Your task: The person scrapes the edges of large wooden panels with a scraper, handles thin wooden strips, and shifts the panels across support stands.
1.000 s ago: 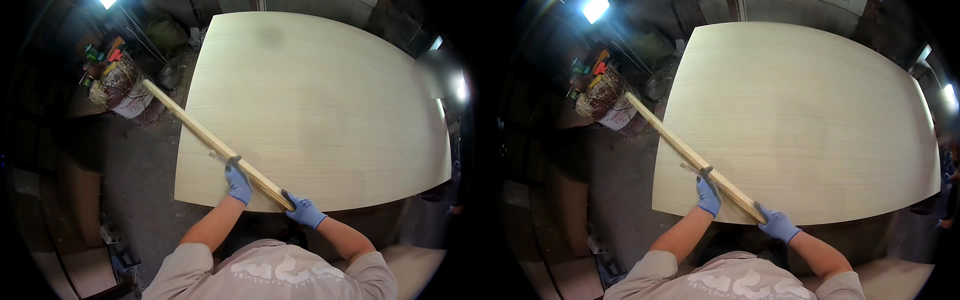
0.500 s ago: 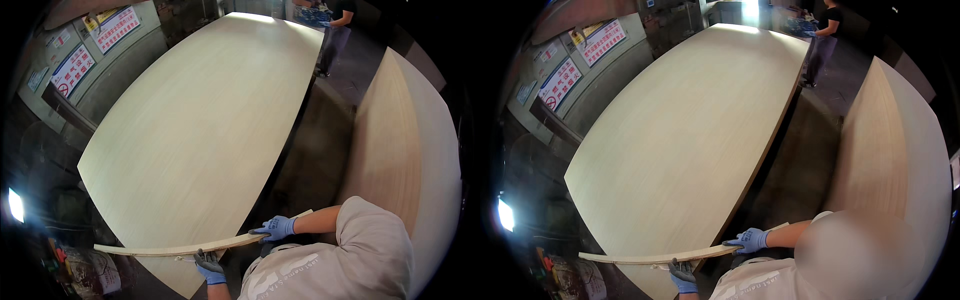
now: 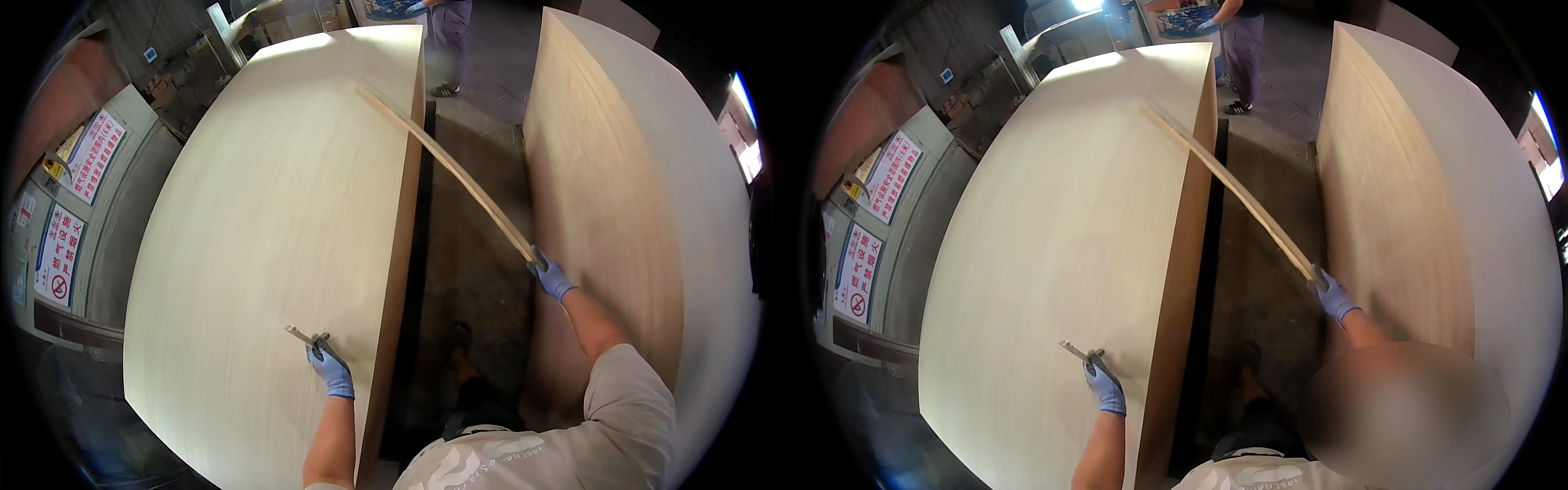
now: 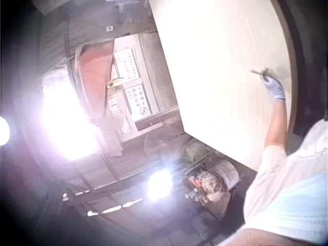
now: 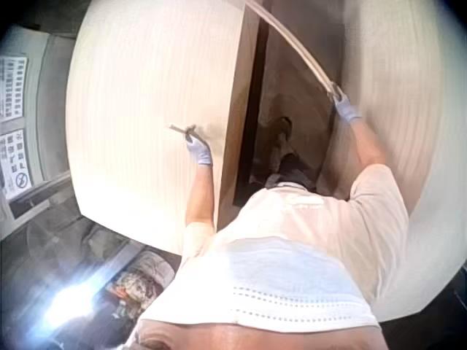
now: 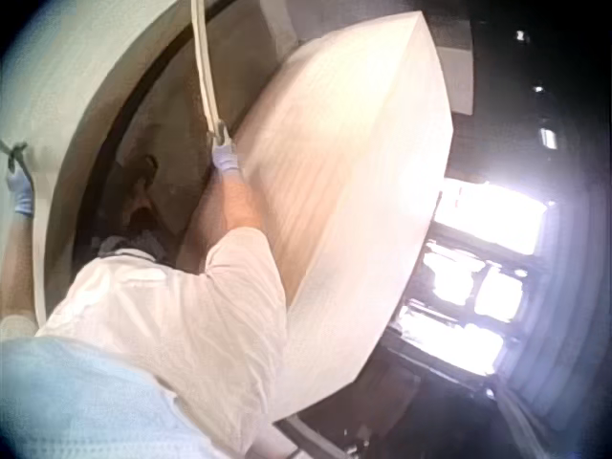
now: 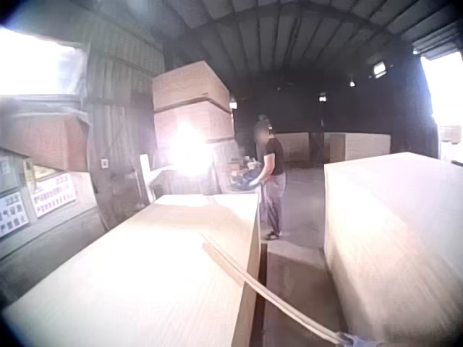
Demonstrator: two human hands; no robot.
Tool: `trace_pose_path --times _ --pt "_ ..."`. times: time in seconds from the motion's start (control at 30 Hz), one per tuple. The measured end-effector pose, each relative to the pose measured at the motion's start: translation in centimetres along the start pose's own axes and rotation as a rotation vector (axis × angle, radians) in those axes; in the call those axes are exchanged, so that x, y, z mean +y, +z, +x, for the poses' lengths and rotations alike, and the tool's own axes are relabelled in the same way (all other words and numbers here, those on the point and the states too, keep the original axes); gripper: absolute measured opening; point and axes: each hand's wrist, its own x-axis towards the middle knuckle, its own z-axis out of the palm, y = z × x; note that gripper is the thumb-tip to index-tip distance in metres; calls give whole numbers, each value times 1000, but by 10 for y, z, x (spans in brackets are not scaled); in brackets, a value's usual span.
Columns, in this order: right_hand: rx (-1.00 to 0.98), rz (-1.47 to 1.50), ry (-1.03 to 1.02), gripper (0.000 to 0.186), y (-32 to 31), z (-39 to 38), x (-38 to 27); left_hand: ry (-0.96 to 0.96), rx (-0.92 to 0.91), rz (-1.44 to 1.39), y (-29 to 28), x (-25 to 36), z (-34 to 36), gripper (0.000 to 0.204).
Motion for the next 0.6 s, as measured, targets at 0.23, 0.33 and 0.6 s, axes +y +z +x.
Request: trace_pose_path --times 0.23,0.33,0.6 --pt "215 99 118 63 -47 254 -105 378 273 944 88 3 49 28" --pt "148 234 164 67 -38 295 -150 534 383 1086 72 -9 47 26" --pt "-161 1025 634 52 64 103 -5 260 280 1180 62 -20 45 37"
